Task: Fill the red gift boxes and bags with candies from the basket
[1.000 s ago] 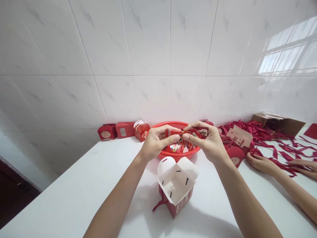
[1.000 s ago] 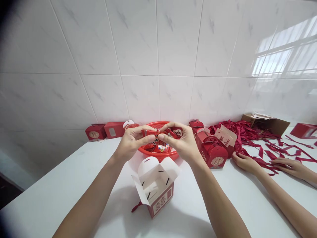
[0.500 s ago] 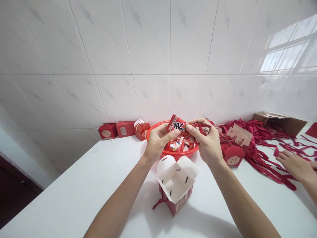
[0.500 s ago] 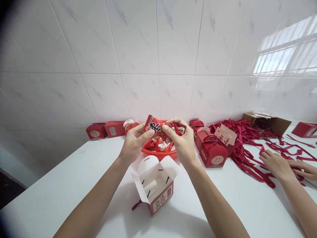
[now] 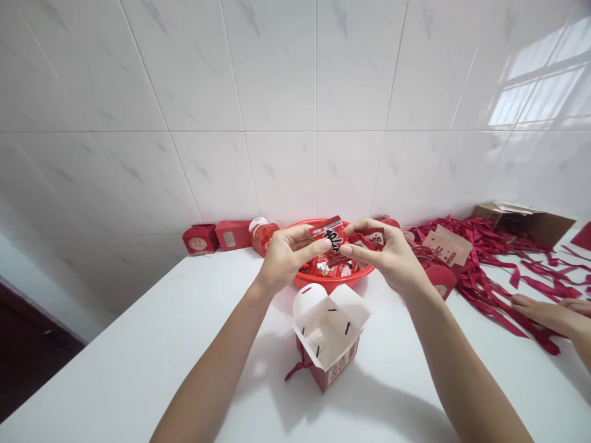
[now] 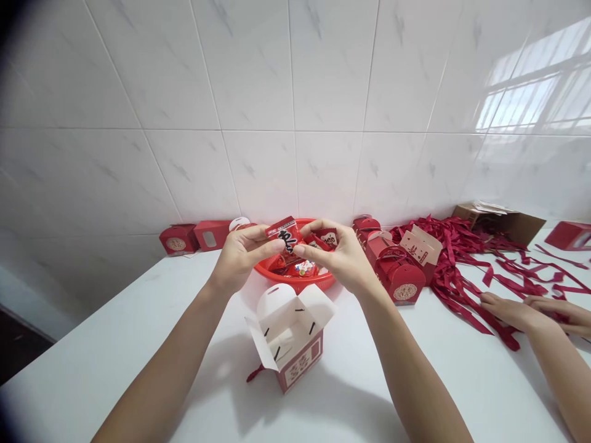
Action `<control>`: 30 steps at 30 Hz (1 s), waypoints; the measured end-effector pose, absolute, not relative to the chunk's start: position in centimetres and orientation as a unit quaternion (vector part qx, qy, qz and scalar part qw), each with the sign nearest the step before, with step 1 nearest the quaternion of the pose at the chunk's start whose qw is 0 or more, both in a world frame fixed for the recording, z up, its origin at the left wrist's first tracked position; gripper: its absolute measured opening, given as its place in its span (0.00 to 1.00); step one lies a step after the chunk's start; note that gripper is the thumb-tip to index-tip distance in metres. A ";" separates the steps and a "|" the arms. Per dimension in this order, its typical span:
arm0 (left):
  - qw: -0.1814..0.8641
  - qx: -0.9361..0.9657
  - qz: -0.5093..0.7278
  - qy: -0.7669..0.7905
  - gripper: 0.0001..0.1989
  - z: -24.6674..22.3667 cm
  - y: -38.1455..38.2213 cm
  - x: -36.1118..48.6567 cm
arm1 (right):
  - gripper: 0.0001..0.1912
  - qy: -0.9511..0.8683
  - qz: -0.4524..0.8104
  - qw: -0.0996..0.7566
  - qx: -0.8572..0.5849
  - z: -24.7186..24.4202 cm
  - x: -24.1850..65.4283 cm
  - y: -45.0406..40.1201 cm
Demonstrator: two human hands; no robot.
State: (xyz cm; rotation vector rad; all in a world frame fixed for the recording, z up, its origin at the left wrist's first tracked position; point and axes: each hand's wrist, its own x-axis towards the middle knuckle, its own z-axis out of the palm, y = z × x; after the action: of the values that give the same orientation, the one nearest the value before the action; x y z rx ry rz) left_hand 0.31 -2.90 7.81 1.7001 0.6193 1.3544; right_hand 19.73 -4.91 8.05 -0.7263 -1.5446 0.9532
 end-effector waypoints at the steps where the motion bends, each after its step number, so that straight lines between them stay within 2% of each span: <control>1: 0.425 0.685 0.537 0.249 0.18 7.8 -2.9 0.2 | 0.18 -0.668 0.396 0.546 -0.315 8.1 19.9 -5.0; 5: 0.418 0.725 0.480 0.265 0.15 8.1 -3.1 -0.9 | 0.17 -0.712 0.364 0.496 -0.339 8.8 20.7 -5.5; 11: 0.371 0.833 0.306 0.273 0.10 9.2 -4.1 -2.3 | 0.16 -0.719 0.391 0.458 -0.348 9.6 21.0 -6.2; 17: 0.330 0.884 0.160 0.290 0.17 9.5 -4.4 -2.7 | 0.17 -0.734 0.357 0.444 -0.369 9.3 20.4 -6.0; 23: 0.239 0.889 0.090 0.380 0.15 9.6 -4.8 -3.0 | 0.17 -0.755 0.350 0.415 -0.368 8.7 19.6 -6.0; 30: 0.239 0.884 0.080 0.395 0.14 9.4 -5.0 -3.2 | 0.19 -0.794 0.315 0.366 -0.368 7.3 18.0 -5.4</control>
State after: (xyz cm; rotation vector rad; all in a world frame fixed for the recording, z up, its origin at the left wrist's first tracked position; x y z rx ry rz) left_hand -3.17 -5.03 9.42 2.4199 1.0822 0.2180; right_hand 18.04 -5.40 7.32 -0.9471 -2.0419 0.8095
